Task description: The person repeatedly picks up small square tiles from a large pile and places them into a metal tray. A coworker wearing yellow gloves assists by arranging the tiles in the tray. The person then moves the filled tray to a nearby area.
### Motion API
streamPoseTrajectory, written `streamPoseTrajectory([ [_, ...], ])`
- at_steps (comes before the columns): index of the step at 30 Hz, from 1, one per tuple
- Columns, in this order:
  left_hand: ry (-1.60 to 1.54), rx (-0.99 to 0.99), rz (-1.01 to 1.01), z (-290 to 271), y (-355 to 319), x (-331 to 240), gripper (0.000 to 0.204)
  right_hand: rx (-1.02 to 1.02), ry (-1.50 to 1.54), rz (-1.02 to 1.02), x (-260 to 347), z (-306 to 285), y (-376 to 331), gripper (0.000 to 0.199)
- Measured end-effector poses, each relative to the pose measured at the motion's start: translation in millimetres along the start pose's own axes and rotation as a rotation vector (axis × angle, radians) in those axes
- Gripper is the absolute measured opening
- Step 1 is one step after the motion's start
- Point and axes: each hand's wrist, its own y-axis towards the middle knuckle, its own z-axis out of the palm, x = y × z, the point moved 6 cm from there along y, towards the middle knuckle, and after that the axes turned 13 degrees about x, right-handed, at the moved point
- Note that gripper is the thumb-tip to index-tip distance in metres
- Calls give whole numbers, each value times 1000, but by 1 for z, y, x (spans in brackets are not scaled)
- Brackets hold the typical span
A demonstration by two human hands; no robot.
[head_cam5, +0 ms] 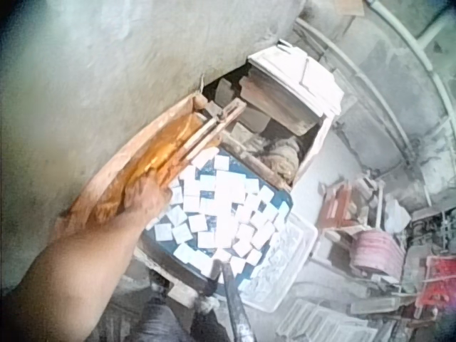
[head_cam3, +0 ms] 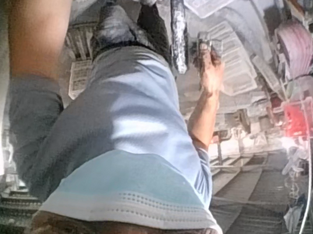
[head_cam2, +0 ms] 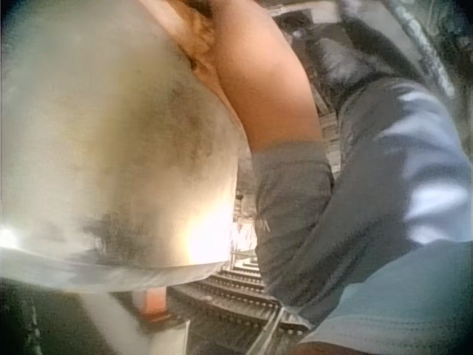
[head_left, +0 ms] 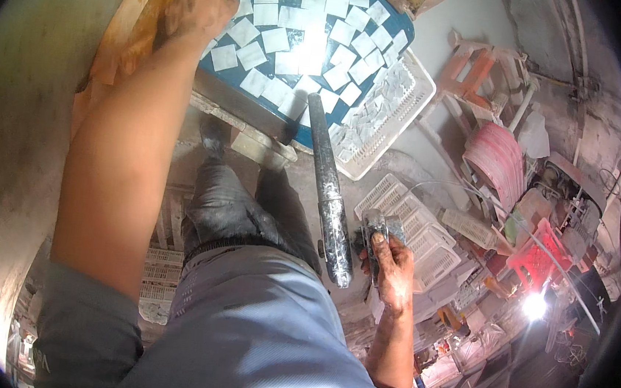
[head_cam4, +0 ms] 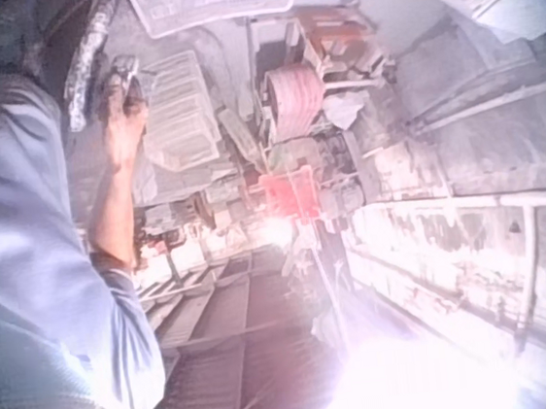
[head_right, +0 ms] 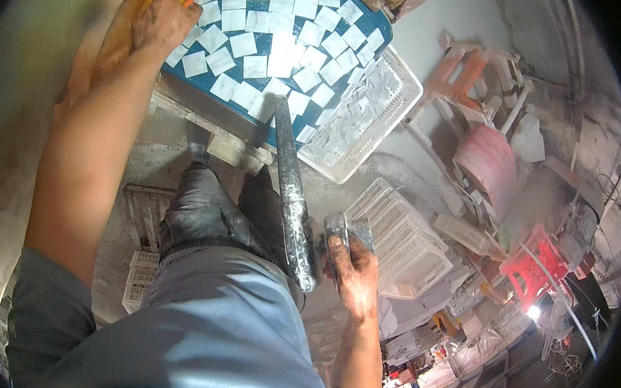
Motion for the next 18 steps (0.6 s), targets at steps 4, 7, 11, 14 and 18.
streamPoseTrajectory([
  [4,-11,49,-35,0,-1,-1,63,3,-17,13,9,-6,9,45],
  [7,-5,72,-59,0,0,-3,64,13,-18,-5,20,-7,14,43],
  [11,-8,54,-55,-1,2,0,66,28,8,-1,31,-8,18,42],
  [14,-21,93,-74,-3,1,-2,67,33,14,11,29,-10,19,42],
  [18,-7,62,-82,-8,-3,-5,68,34,33,7,31,-8,20,42],
])
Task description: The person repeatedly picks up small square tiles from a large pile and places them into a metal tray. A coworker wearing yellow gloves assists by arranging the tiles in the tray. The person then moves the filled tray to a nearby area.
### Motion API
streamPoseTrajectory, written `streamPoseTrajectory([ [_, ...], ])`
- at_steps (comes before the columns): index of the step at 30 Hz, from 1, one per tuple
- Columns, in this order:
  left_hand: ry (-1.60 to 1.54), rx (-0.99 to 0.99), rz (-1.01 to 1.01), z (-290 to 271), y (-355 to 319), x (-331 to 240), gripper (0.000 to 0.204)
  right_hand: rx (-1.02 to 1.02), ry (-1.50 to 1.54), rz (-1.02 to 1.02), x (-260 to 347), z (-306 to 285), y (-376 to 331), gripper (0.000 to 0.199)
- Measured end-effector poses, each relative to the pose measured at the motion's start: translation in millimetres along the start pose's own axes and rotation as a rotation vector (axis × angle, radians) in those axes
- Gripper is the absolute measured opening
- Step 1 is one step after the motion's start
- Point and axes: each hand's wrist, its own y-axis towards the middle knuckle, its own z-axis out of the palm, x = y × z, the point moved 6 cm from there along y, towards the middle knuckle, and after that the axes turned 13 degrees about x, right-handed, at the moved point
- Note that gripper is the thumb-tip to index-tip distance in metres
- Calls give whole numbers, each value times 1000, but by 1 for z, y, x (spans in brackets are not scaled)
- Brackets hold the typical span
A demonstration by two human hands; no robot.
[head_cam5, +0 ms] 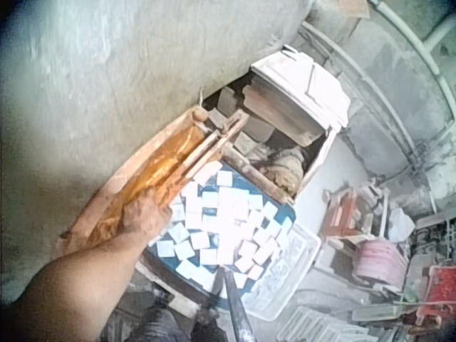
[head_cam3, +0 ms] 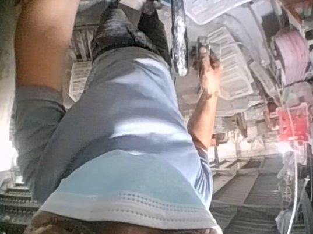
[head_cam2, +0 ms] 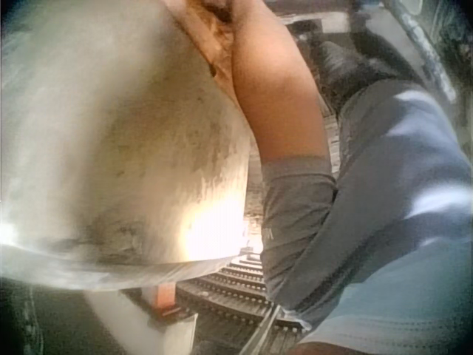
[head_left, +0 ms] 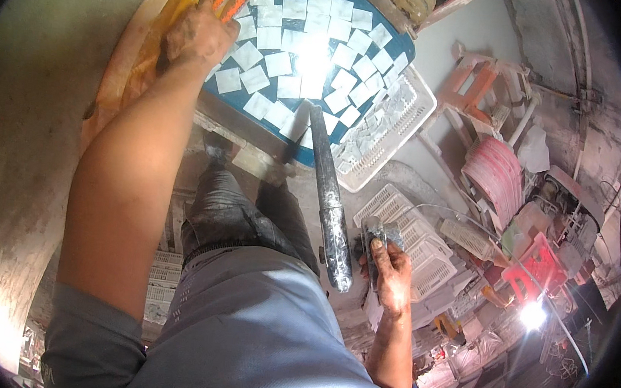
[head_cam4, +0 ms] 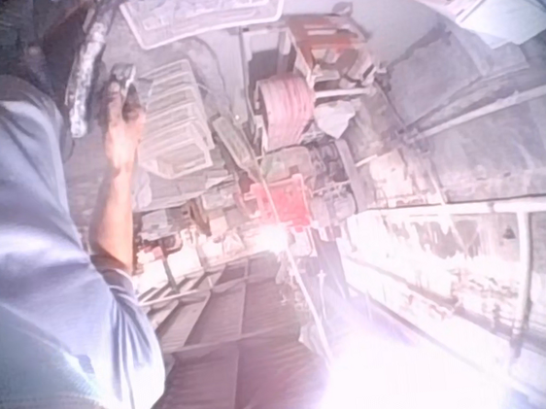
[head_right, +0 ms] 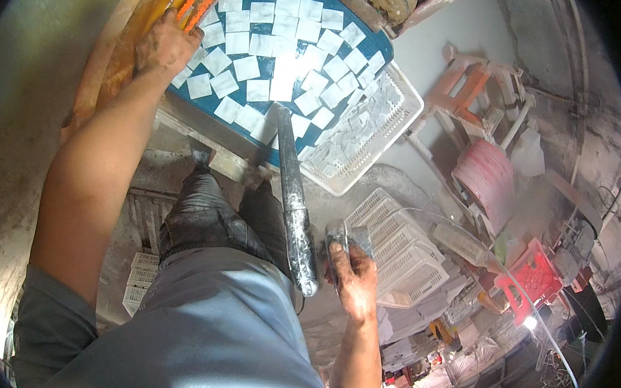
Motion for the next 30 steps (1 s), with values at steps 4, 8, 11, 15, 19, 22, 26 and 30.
streamPoseTrajectory([
  [4,-13,16,2,6,8,6,69,-5,-16,16,3,2,0,43],
  [8,-44,42,-23,6,5,6,70,2,16,-1,3,7,0,44],
  [11,-41,43,-4,7,7,7,70,3,18,-11,3,11,-3,44],
  [15,-28,42,1,5,7,6,69,13,-8,15,-1,16,-8,44],
  [19,-48,29,18,4,6,7,69,3,36,25,-4,24,-13,44],
  [22,-52,44,27,3,6,8,70,10,40,1,-9,28,-16,44],
  [26,-61,45,37,3,7,8,71,4,30,10,-15,35,-20,46],
  [30,-67,3,73,11,13,12,70,-11,37,5,-25,45,-25,48],
])
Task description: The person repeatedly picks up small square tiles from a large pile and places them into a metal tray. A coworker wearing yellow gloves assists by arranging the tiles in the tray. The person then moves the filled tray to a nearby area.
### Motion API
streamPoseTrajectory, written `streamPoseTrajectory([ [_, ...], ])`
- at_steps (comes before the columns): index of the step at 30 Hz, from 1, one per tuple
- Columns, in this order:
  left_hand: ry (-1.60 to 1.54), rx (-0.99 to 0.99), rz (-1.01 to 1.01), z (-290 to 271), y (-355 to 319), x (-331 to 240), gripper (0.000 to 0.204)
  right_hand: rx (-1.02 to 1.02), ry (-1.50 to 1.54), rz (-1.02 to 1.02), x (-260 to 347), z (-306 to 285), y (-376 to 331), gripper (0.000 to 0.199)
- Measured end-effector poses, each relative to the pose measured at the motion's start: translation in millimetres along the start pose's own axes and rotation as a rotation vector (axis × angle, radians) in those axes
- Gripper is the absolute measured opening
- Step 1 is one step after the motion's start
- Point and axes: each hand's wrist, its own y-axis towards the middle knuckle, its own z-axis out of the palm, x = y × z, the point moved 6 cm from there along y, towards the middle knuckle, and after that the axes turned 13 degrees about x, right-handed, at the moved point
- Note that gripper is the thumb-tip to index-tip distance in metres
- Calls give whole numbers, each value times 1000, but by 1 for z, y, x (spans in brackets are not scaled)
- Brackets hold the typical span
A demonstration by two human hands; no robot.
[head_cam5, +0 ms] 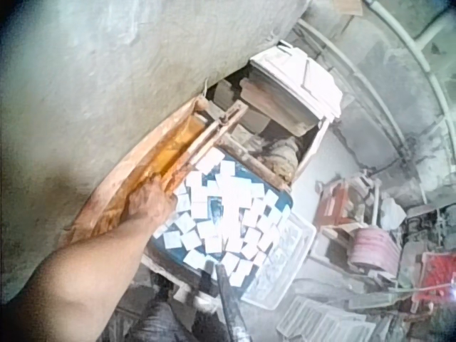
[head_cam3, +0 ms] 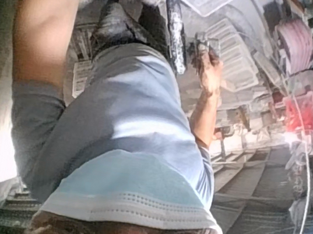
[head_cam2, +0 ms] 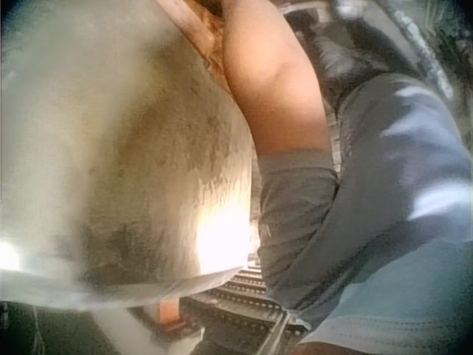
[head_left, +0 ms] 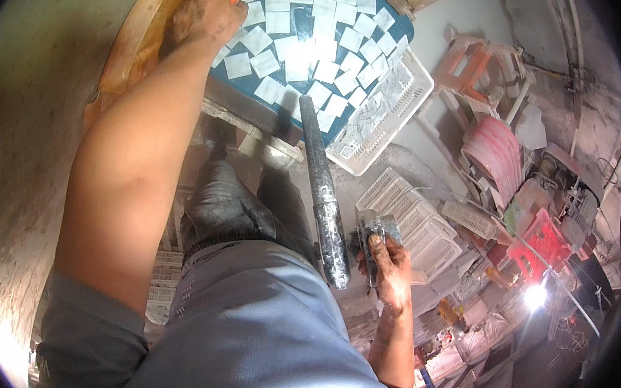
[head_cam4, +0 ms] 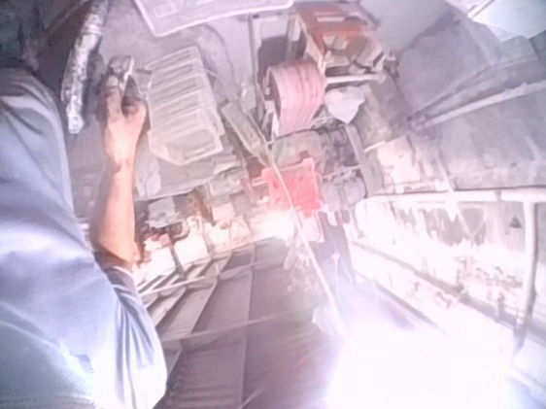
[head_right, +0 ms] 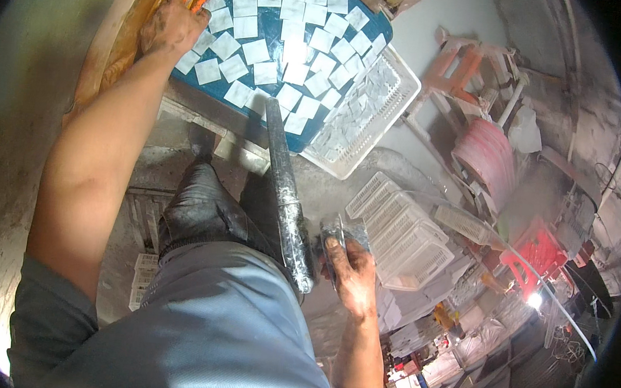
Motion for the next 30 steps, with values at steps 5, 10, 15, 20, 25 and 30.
streamPoseTrajectory([
  [5,33,-39,3,2,5,-1,69,-24,-27,17,-8,11,-6,49],
  [10,2,65,-27,-10,-12,-9,65,-52,-8,58,-18,24,-15,47],
  [15,64,47,-23,-8,-5,-6,67,-65,11,60,-32,36,-24,46],
  [20,51,15,19,-4,2,-3,69,-81,43,60,-39,46,-28,46],
  [25,16,-47,93,11,32,12,74,-99,82,69,-56,59,-30,44],
  [30,45,-65,109,4,20,3,78,-114,149,47,-64,67,-32,43],
])
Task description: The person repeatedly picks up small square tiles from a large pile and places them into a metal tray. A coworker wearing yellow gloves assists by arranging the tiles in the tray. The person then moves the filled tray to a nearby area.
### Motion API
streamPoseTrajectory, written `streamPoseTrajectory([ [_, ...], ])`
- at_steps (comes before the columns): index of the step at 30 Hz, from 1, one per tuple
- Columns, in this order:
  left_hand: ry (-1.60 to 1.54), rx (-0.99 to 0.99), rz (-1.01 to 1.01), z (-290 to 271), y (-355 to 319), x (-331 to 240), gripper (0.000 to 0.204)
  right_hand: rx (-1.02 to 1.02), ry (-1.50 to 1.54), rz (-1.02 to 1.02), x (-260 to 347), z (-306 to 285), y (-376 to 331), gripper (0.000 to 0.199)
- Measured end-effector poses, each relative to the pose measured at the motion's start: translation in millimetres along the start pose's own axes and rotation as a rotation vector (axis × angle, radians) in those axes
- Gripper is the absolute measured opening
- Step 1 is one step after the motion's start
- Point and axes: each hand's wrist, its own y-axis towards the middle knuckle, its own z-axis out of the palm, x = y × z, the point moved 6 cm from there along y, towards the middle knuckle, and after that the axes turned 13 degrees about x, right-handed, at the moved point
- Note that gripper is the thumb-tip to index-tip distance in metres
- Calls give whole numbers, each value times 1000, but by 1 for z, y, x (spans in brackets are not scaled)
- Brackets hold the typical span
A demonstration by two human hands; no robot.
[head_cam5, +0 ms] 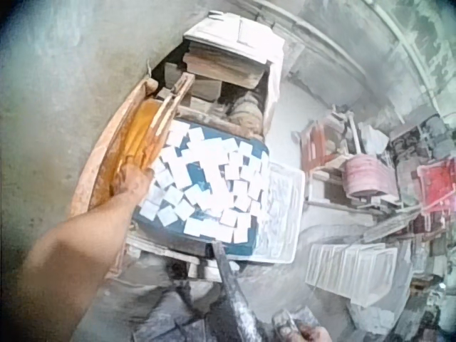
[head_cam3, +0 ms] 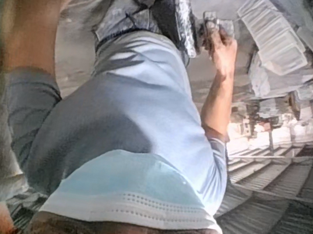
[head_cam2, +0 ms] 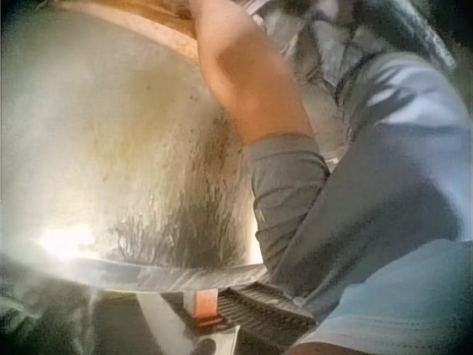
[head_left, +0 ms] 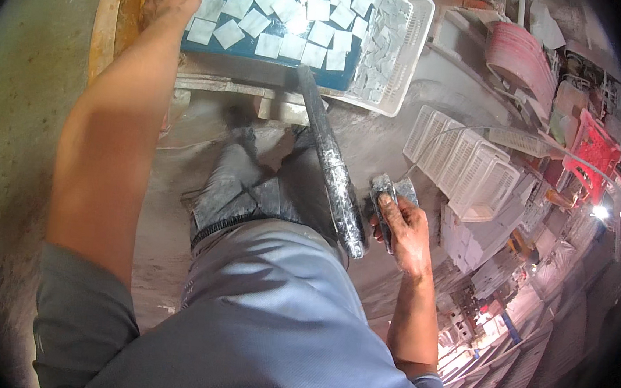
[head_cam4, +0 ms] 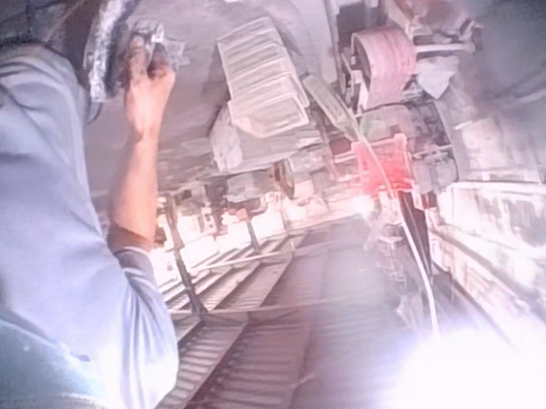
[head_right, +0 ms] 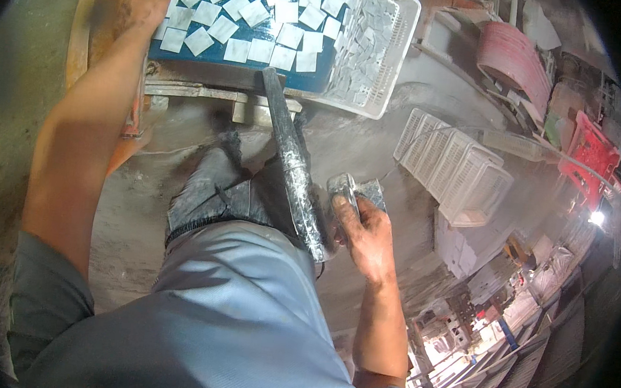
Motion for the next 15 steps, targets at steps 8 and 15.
streamPoseTrajectory([
  [8,-59,-58,98,28,37,7,82,-29,5,-57,-16,4,3,44],
  [15,-34,-82,114,31,35,-7,87,-49,21,-65,-34,2,3,43],
])
